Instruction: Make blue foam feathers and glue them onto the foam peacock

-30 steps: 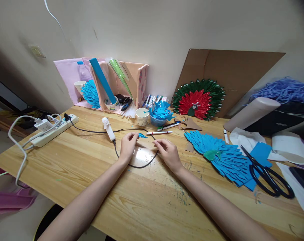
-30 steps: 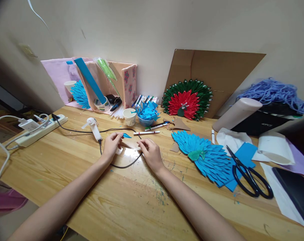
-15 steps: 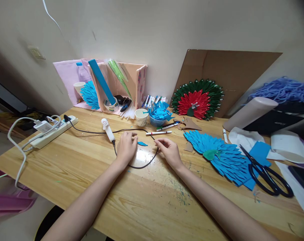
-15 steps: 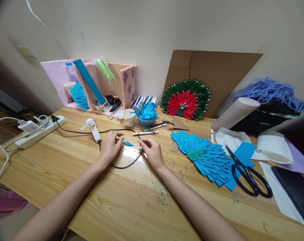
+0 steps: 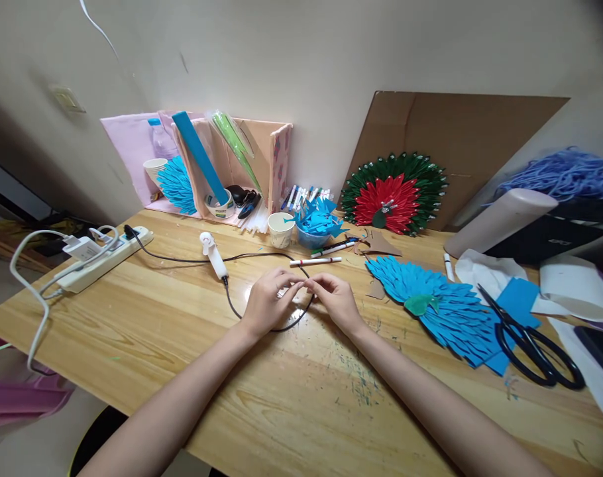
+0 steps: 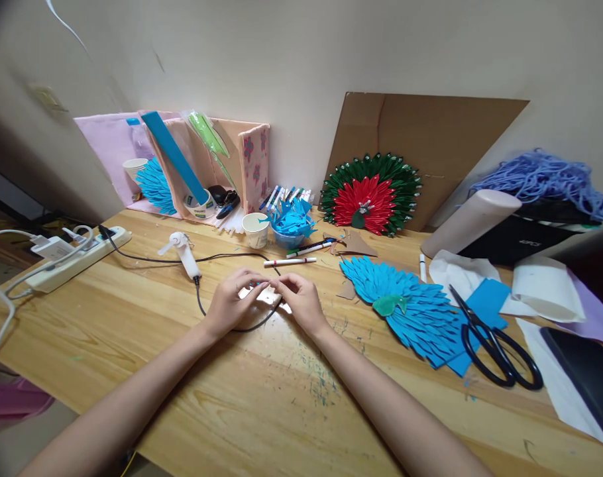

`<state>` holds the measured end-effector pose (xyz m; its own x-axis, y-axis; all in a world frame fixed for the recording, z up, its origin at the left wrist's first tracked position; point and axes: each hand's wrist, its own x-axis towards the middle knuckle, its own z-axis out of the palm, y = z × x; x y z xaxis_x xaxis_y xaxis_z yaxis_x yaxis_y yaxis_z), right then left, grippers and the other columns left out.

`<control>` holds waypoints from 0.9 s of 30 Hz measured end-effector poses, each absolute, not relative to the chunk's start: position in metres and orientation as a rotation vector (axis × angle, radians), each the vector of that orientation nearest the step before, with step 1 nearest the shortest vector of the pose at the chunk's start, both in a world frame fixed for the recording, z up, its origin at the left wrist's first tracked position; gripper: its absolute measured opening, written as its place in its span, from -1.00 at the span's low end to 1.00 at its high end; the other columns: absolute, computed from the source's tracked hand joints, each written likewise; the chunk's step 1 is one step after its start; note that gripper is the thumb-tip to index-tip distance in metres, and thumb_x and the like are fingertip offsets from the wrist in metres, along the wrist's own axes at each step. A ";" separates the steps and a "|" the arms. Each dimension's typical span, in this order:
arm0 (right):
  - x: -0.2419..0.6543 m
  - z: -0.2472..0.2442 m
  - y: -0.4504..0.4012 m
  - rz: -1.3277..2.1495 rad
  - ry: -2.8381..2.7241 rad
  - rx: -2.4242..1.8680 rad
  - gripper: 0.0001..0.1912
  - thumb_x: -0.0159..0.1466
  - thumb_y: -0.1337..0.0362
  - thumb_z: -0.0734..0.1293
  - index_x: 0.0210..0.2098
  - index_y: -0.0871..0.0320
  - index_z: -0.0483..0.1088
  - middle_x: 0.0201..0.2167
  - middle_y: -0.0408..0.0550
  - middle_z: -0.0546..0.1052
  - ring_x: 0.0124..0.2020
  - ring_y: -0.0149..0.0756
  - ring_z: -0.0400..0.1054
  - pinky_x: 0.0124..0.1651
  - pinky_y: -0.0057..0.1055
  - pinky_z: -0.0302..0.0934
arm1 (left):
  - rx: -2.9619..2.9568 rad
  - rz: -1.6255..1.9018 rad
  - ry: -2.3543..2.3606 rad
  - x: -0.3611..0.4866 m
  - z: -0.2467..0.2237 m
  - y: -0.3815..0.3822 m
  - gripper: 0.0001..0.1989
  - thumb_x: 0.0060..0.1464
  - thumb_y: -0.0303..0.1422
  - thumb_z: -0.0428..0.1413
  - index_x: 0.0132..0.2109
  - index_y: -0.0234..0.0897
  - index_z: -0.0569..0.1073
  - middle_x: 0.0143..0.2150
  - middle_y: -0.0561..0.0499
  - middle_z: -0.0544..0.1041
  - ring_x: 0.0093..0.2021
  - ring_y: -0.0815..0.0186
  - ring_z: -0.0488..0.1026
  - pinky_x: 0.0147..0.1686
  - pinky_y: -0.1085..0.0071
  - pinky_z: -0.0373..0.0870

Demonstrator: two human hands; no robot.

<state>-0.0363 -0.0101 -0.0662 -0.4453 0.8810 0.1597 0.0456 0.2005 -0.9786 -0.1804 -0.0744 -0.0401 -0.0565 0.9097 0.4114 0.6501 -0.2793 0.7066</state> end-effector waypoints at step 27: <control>-0.034 -0.067 -0.013 1.405 -1.658 -0.821 -0.84 0.03 0.20 0.37 -0.53 0.18 0.39 -0.57 -0.16 0.43 -0.54 -0.41 0.31 -0.50 -0.49 0.24 | 1.785 1.261 1.403 -0.190 -0.025 -0.074 -0.87 -0.04 -0.35 0.11 -0.44 -0.27 0.52 -0.41 -0.03 0.49 -0.37 0.34 0.42 -0.34 0.45 0.32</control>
